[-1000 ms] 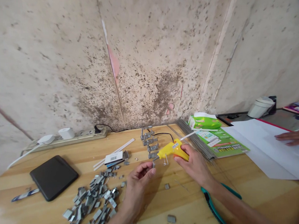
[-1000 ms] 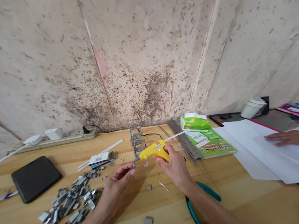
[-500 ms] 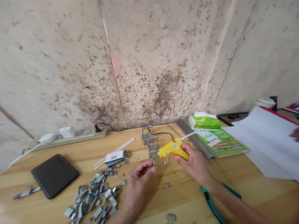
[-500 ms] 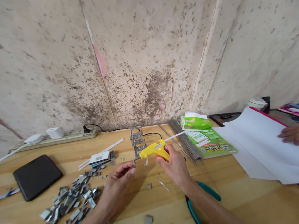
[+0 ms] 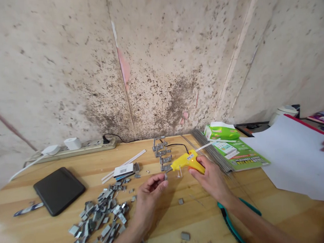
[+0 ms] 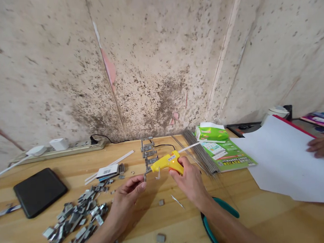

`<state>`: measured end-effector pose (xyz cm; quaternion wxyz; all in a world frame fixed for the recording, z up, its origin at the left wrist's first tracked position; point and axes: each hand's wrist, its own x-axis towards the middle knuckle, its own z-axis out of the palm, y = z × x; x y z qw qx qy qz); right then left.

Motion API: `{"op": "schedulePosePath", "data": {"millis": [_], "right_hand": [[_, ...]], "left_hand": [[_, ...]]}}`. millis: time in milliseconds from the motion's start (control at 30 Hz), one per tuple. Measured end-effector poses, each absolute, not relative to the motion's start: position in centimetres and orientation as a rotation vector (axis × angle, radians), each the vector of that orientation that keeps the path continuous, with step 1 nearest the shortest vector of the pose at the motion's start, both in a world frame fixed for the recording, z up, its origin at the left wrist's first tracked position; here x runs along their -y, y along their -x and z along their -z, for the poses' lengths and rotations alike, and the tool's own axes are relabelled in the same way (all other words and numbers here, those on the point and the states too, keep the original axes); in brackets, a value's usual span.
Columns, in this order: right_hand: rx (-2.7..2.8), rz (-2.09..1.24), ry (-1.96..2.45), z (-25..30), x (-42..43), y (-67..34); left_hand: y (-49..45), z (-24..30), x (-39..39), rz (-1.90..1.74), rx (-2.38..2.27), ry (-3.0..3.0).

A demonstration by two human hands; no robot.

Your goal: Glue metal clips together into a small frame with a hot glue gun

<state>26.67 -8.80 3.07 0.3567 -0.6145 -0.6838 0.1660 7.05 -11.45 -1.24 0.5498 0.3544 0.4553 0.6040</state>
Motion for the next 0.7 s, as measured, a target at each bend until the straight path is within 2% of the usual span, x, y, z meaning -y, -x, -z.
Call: {"op": "schedulePosePath", "data": {"millis": [700], "right_hand": [[1.779, -0.380, 1.628, -3.21, 8.84, -26.71]], "left_hand": [[-7.01, 1.32, 11.47, -1.444, -1.119, -0.854]]}}
